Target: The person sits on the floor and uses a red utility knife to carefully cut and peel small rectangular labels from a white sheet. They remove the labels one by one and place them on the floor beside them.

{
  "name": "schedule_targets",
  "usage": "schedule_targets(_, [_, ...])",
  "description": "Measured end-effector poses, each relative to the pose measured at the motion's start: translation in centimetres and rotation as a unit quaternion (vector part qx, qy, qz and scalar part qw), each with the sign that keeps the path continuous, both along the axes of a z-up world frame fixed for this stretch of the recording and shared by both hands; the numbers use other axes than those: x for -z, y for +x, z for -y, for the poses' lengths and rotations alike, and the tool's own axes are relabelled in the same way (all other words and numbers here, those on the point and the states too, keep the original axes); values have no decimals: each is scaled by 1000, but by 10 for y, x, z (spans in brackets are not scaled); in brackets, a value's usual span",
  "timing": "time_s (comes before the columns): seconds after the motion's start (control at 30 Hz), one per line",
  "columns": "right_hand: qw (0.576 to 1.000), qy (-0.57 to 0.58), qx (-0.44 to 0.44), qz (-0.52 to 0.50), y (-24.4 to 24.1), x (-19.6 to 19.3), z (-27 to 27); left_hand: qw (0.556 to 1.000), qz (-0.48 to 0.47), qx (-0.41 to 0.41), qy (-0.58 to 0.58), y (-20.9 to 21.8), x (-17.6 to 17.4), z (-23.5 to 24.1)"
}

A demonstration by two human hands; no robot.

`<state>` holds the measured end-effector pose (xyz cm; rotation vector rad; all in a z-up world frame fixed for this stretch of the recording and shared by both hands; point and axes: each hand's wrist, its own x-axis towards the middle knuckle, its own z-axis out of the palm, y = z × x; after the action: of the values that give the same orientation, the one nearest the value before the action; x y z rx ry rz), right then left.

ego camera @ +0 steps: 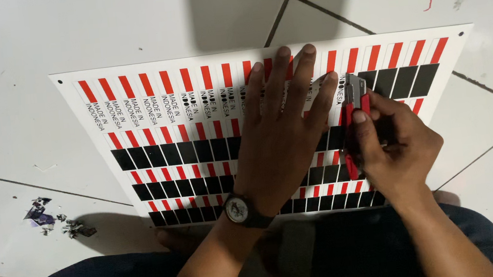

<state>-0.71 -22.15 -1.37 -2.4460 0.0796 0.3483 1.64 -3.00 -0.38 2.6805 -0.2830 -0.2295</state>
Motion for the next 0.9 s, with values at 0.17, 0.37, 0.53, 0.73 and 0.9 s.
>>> schedule_targets(0.17, [1000,-6,8,10,-3,4,0,1000,-11,3,-1,-1,1,0])
schedule_targets(0.37, [1000,-7,10,20,-3,5,-1,1000,-5,7,12,-1,2,1])
schedule_targets(0.53, [999,-19,-1,25,-3,5,-1,999,-21,14,22,-1,2,1])
schedule_targets(0.73, [1000,-11,9,26,-2,5,-3,1000,-18,14,8,-2,4,1])
schedule_targets(0.9, [999,-6,-7,47,-3,8,-1,999,-19,17,21,-1,2,1])
